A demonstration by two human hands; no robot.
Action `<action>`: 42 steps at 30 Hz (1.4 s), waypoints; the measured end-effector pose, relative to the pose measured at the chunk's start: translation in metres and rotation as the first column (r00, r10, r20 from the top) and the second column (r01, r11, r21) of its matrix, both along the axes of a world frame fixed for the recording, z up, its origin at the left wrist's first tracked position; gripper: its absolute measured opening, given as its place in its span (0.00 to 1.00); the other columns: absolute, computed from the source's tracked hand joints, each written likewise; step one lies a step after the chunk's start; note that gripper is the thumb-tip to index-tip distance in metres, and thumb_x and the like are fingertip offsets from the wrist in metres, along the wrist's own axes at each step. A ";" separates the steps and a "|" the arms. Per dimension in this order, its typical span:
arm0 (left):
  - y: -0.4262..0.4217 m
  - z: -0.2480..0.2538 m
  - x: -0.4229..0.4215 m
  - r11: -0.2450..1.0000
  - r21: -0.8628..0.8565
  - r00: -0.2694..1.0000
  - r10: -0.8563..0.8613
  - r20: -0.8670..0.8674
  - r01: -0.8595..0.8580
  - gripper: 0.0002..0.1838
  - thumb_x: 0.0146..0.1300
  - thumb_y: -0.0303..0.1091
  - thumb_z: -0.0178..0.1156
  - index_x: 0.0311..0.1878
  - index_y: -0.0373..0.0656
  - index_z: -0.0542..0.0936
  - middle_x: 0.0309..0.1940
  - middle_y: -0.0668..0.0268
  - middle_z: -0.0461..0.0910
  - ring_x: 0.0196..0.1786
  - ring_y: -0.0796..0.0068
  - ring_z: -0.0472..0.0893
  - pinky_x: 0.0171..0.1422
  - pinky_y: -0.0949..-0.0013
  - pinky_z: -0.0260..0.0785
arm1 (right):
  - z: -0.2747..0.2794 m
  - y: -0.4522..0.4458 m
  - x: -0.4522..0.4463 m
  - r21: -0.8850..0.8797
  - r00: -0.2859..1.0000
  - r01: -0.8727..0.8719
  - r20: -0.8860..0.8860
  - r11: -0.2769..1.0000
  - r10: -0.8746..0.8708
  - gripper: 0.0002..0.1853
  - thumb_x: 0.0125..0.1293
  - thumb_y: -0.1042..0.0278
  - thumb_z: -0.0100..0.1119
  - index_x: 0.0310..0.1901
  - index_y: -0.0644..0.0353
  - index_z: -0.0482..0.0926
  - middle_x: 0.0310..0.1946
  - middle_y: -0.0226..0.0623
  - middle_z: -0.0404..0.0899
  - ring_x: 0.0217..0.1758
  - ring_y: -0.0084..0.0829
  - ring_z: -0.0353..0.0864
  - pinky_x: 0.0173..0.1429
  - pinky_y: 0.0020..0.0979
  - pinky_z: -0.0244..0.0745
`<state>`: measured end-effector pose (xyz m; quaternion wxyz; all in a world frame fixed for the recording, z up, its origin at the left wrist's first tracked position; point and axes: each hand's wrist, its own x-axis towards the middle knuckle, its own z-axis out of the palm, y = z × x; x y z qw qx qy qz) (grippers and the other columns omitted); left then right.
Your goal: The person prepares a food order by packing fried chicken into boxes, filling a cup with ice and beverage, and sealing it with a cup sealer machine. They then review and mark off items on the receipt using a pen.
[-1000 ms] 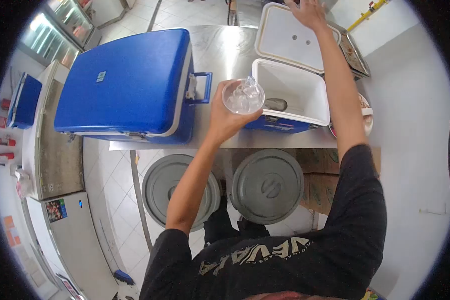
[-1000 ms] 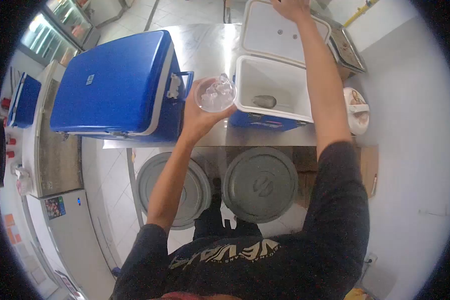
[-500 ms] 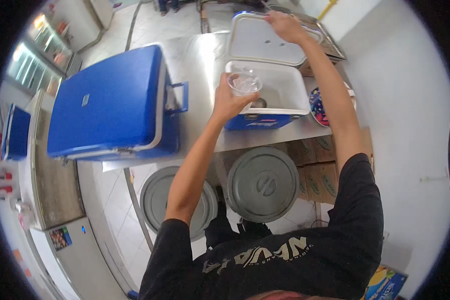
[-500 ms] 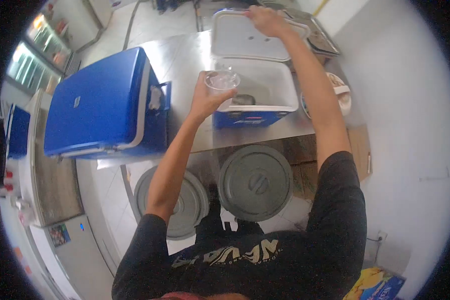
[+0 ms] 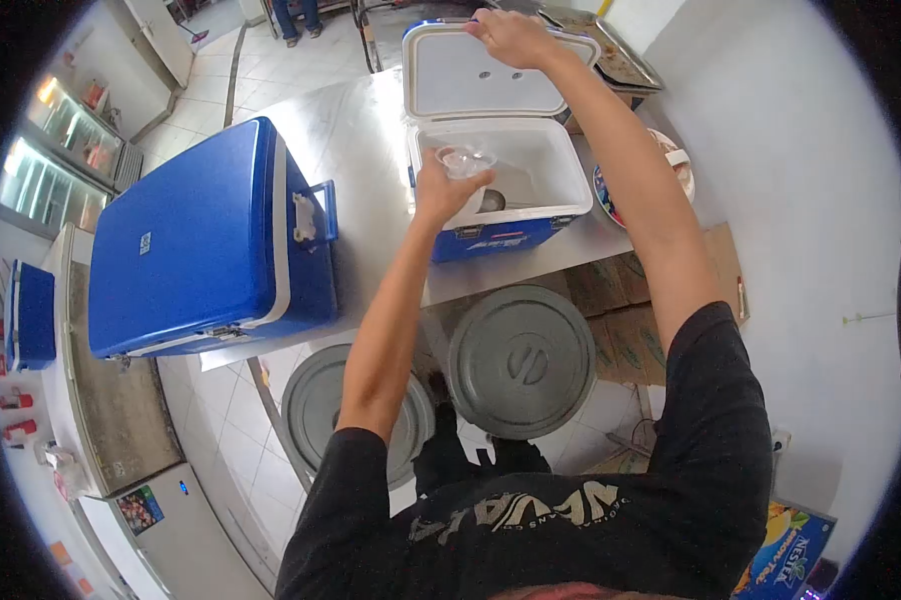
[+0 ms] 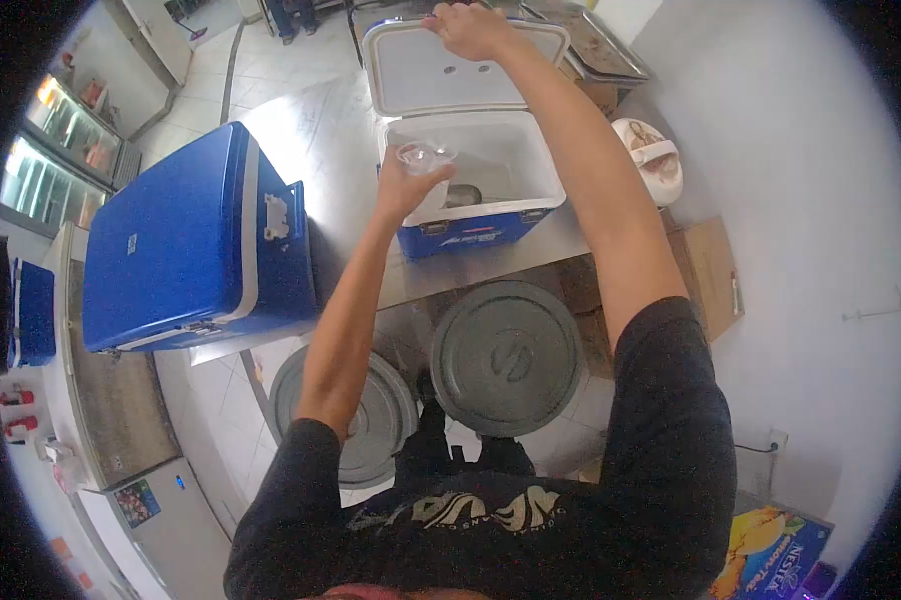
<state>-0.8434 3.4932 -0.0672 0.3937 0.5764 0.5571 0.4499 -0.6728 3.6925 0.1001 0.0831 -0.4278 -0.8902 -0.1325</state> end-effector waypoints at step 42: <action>-0.709 -0.021 0.123 0.567 -0.024 0.567 -0.824 -0.006 0.823 0.45 0.48 0.40 0.86 0.66 0.31 0.73 0.61 0.50 0.78 0.65 0.54 0.78 0.72 0.49 0.70 | -0.090 -1.359 0.162 -0.342 -0.395 0.813 -0.918 0.472 0.016 0.23 0.76 0.45 0.61 0.43 0.64 0.82 0.39 0.40 0.85 0.37 0.28 0.85 0.37 0.27 0.79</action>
